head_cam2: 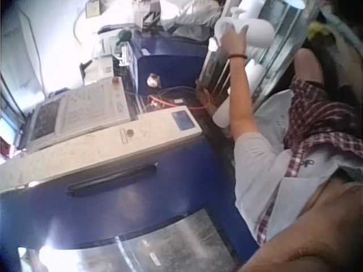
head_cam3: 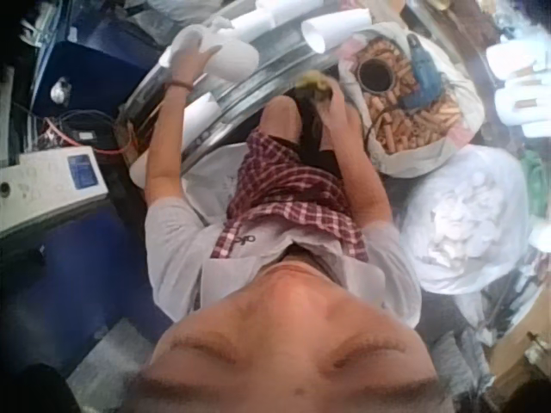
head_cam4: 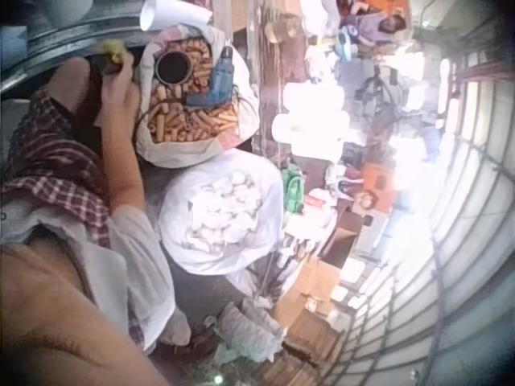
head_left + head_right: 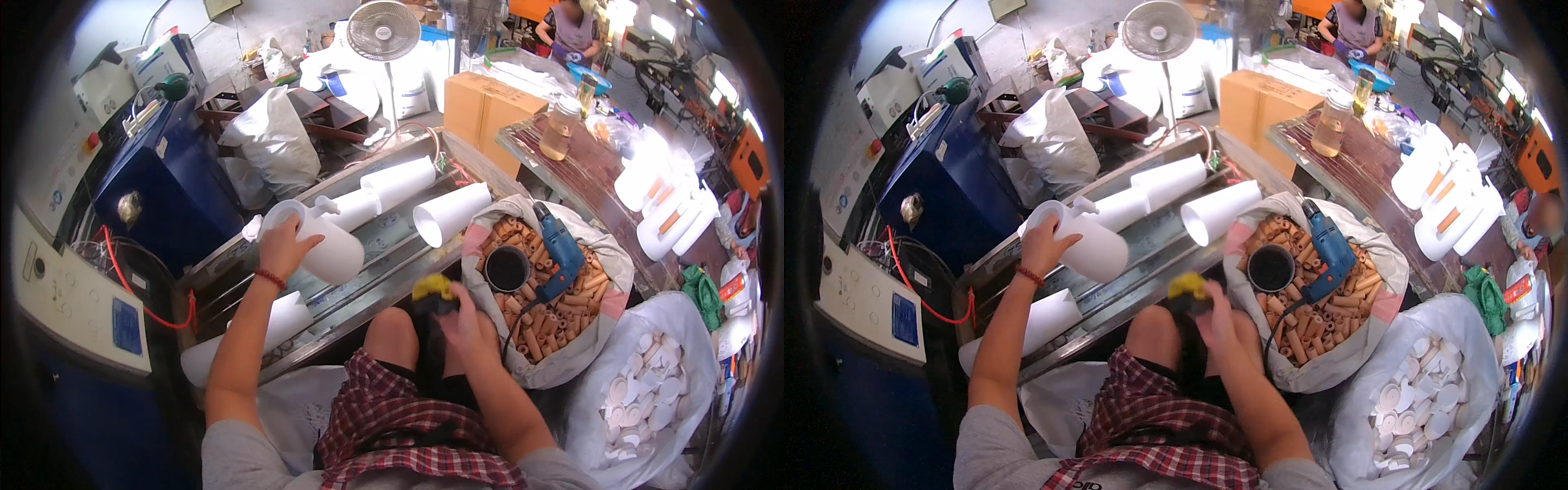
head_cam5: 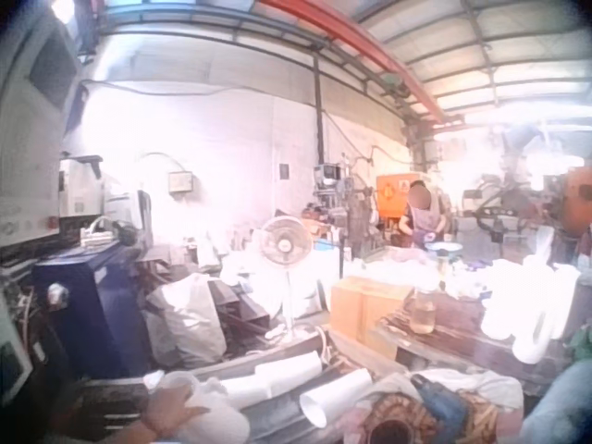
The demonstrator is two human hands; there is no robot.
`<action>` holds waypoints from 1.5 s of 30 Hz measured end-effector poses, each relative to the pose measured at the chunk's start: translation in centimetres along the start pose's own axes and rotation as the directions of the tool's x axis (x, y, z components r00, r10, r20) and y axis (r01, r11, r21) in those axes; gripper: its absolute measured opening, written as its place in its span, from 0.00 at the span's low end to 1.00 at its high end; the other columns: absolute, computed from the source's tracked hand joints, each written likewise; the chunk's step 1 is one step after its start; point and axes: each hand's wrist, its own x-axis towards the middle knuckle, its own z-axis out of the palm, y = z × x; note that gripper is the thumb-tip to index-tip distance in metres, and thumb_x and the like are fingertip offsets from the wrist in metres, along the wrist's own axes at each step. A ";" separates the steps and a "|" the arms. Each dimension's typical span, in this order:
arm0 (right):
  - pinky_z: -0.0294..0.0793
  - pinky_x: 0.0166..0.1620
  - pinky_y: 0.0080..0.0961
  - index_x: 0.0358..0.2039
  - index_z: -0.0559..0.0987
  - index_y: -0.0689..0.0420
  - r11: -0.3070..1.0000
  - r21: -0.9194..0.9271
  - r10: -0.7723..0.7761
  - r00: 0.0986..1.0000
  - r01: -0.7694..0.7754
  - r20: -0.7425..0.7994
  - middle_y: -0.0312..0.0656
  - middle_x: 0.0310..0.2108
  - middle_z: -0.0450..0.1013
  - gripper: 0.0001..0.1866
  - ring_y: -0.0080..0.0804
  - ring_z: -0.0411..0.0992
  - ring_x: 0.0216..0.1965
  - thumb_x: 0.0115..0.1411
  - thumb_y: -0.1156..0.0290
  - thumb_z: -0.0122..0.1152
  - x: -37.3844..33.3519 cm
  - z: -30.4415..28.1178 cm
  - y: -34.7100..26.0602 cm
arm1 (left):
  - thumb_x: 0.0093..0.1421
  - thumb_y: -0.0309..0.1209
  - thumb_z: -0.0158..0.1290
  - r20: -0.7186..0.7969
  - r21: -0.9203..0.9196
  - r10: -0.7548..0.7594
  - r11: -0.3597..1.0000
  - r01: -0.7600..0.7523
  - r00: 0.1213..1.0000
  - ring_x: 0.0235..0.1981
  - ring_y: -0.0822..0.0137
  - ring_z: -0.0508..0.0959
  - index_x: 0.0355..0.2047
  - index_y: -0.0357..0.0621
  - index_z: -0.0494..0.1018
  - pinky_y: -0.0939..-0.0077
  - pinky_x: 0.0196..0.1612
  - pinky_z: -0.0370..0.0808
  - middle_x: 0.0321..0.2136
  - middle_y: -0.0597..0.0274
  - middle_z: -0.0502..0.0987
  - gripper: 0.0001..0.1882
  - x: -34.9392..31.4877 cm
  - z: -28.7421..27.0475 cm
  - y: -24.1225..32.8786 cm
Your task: The person assembles plastic jugs by drilling a hole into a wooden plug within a cylinder, wiping the exterior with a cloth, and inserting a wooden handle into the side.
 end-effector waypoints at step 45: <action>0.46 0.61 0.54 0.48 0.70 0.48 -0.575 -0.062 0.043 0.106 0.816 0.993 0.41 0.56 0.62 0.23 0.40 0.57 0.61 0.49 0.67 0.61 2.0 23.6 8.2 | 0.57 0.35 0.57 -0.075 -0.997 -0.801 0.068 -0.035 0.594 0.47 0.63 0.71 0.53 0.37 0.62 0.69 0.50 0.69 0.47 0.56 0.71 0.27 -14.4 0.6 -4.2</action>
